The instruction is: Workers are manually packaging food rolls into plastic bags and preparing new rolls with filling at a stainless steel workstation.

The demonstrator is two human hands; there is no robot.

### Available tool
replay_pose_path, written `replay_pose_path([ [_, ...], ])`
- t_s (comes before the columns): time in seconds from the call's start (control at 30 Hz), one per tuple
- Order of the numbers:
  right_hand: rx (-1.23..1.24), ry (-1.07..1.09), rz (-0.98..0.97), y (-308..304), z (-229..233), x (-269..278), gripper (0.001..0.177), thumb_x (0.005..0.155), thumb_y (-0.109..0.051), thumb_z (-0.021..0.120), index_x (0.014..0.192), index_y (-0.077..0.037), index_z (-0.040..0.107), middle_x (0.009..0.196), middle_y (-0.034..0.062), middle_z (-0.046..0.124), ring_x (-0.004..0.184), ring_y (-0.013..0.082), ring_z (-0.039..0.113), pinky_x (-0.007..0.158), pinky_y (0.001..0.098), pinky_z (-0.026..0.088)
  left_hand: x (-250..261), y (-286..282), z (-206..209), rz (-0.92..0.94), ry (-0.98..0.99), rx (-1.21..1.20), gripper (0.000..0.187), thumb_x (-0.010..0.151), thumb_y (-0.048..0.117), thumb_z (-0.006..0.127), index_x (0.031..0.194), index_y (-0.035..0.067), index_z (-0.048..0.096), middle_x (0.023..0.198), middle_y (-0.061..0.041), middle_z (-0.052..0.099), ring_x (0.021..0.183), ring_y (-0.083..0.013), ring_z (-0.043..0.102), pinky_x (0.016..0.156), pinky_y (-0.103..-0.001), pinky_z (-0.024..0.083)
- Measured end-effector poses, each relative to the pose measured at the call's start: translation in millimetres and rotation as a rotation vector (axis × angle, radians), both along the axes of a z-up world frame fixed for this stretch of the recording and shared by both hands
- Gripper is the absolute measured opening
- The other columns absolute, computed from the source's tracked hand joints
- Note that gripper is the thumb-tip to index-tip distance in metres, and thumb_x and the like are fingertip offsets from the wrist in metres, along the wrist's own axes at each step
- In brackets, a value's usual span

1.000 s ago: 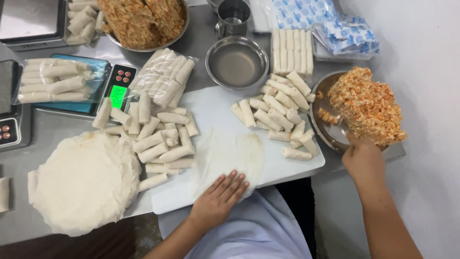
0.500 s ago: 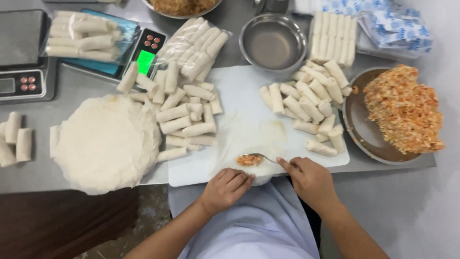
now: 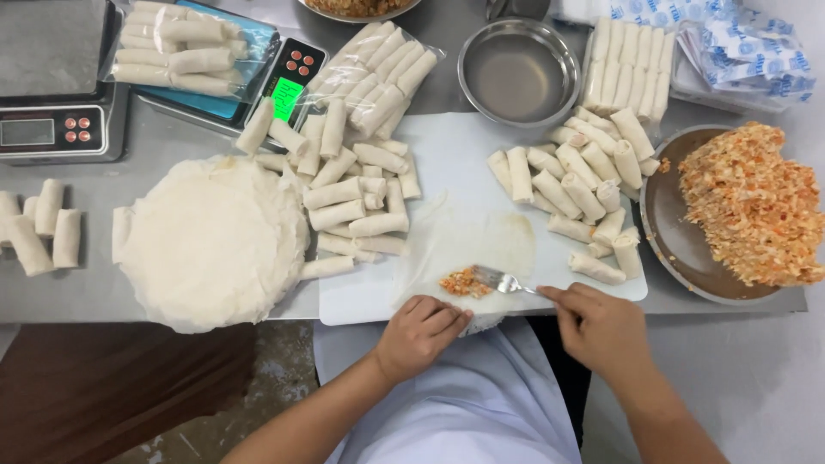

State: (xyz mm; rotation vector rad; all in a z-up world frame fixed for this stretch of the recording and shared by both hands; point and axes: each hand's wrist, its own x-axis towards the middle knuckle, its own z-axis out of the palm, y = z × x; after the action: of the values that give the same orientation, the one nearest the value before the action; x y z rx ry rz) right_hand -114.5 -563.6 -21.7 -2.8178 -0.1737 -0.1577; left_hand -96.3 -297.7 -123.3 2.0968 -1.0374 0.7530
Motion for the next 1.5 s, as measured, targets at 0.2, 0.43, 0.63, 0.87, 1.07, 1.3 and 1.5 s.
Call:
replay_pose_path([
  [0.2,-0.172,-0.444,0.008,5.6,-20.4,-22.9,0.048,0.091,0.011,0.065,0.122,-0.022,0.080,0.077,-0.0114,0.065,0.054,0.0116,0.043,0.049,0.0234,0.025,4.2,8.5,16.2,-0.136,0.068,0.069,0.013,0.102,-0.001,0.063,0.113,-0.001,0.070,0.097,-0.007,0.062,0.081,-0.0262,0.054,0.069,-0.039,0.044],
  [0.43,-0.211,-0.395,0.068,15.0,-29.0,-14.4,0.044,0.091,0.004,0.064,0.120,-0.025,0.079,0.077,-0.0116,0.066,0.056,0.0109,0.050,0.045,0.0247,0.030,7.7,8.0,22.9,-0.130,0.077,0.137,0.009,0.102,0.003,0.066,0.108,0.001,0.072,0.089,-0.005,0.056,0.078,-0.0264,0.050,0.065,-0.039,0.041],
  [0.63,-0.170,-0.445,-0.292,-83.2,-28.4,-26.1,0.029,0.107,0.001,0.071,0.083,-0.012,0.062,0.093,-0.0003,0.068,0.075,0.0205,0.059,0.063,0.0323,0.040,51.5,-4.1,46.3,0.050,0.155,0.088,0.025,0.097,0.005,0.057,0.112,0.016,0.074,0.094,-0.002,0.065,0.082,-0.0280,0.053,0.071,-0.043,0.033],
  [0.87,-0.562,-0.252,-0.523,-158.9,-44.3,11.7,0.032,0.100,-0.022,0.073,0.130,-0.025,0.081,0.122,0.0064,0.073,0.105,0.0335,0.066,0.078,0.0476,0.047,71.5,-12.3,20.0,0.226,0.049,0.273,0.040,0.094,0.004,0.055,0.132,0.007,0.064,0.127,-0.009,0.067,0.110,-0.0288,0.062,0.092,-0.042,0.048],
  [1.07,-0.529,-0.509,-0.067,-69.0,-32.2,51.2,0.010,0.098,-0.036,0.076,0.105,-0.029,0.075,0.113,-0.0026,0.070,0.106,0.0254,0.061,0.087,0.0425,0.034,46.8,-7.6,12.0,-0.037,0.150,0.265,0.039,0.092,-0.005,0.057,0.131,-0.003,0.064,0.129,-0.018,0.068,0.111,-0.0324,0.063,0.093,-0.044,0.053],
  [1.3,-0.388,-0.415,-0.112,-65.8,-45.2,56.6,0.008,0.093,-0.018,0.082,0.097,-0.023,0.078,0.106,0.0002,0.065,0.101,0.0276,0.058,0.086,0.0440,0.032,40.2,-7.2,21.6,-0.089,0.389,0.140,0.047,0.089,-0.009,0.057,0.133,0.003,0.066,0.130,-0.012,0.071,0.117,-0.0277,0.063,0.096,-0.040,0.055],
  [1.5,0.110,-0.457,0.089,-35.5,-73.6,59.2,0.018,0.093,-0.011,0.076,0.077,-0.015,0.068,0.097,0.0056,0.067,0.092,0.0322,0.063,0.081,0.0451,0.042,37.6,-6.9,44.2,-0.054,0.564,0.154,0.028,0.099,0.001,0.057,0.119,0.009,0.075,0.106,-0.010,0.077,0.097,-0.0251,0.069,0.087,-0.034,0.056],
])
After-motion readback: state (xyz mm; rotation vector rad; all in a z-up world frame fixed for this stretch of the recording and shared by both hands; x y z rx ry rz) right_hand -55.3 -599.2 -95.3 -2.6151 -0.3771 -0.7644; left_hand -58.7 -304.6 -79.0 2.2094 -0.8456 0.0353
